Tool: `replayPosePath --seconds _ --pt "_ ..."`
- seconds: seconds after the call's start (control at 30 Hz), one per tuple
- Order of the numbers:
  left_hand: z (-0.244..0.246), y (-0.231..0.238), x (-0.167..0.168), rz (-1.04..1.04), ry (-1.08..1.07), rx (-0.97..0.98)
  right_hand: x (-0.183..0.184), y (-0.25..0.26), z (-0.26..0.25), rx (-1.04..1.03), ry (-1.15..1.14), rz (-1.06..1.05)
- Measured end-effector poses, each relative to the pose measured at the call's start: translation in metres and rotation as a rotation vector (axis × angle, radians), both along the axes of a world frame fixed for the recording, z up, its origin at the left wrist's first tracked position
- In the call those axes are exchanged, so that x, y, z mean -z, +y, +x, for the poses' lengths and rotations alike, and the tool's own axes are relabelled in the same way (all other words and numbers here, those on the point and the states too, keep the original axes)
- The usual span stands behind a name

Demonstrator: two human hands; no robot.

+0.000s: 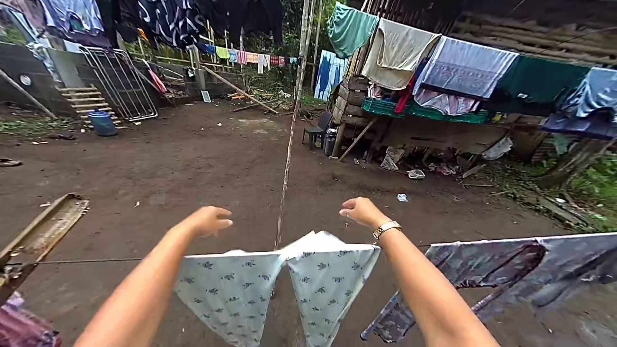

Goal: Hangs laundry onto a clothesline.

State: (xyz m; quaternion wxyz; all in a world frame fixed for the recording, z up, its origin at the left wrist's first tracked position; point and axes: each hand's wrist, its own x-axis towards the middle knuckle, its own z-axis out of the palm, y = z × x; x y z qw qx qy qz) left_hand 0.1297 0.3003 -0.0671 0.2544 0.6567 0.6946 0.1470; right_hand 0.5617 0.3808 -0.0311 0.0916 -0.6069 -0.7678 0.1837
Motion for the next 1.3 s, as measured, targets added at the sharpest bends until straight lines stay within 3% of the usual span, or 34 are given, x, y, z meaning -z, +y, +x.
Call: replayPosePath --seconds 0.13,0.2,0.33,0.47,0.63,0.77,0.9,1.0,1.07,1.2,1.3 --pt "-0.056 -0.082 0.011 0.775 0.093 -0.102 0.010 -0.064 0.060 0.105 0.307 0.399" --pt "-0.073 -0.132 0.033 0.977 0.023 -0.268 0.038 -0.102 0.076 0.220 0.513 0.507" --pt "-0.052 -0.188 0.073 0.817 -0.282 -0.610 0.092 -0.145 0.057 0.426 0.854 0.398" --pt "-0.015 -0.189 0.100 0.618 -0.497 -0.561 0.123 -0.146 0.033 0.471 0.956 0.283" --pt "0.004 -0.186 0.104 0.558 -0.495 -0.617 0.129 -0.147 0.032 0.498 0.901 0.474" --pt "0.005 -0.181 0.105 0.541 -0.687 -0.599 0.132 -0.152 0.032 0.477 0.974 0.534" --pt "-0.002 -0.177 0.106 0.474 -0.630 -0.624 0.131 -0.153 0.030 0.437 1.237 0.342" --pt "-0.008 -0.183 0.107 0.522 -0.662 -0.624 0.122 -0.156 0.033 0.448 1.239 0.228" --pt "-0.005 -0.182 0.091 0.562 -0.712 -0.554 0.106 -0.155 0.033 0.364 1.140 0.295" --pt "0.008 -0.158 0.021 0.725 -0.676 -0.388 0.040 -0.142 0.028 0.208 0.990 0.467" --pt "-0.010 -0.123 -0.023 0.714 -0.727 -0.606 0.005 -0.109 0.039 0.369 0.976 0.520"
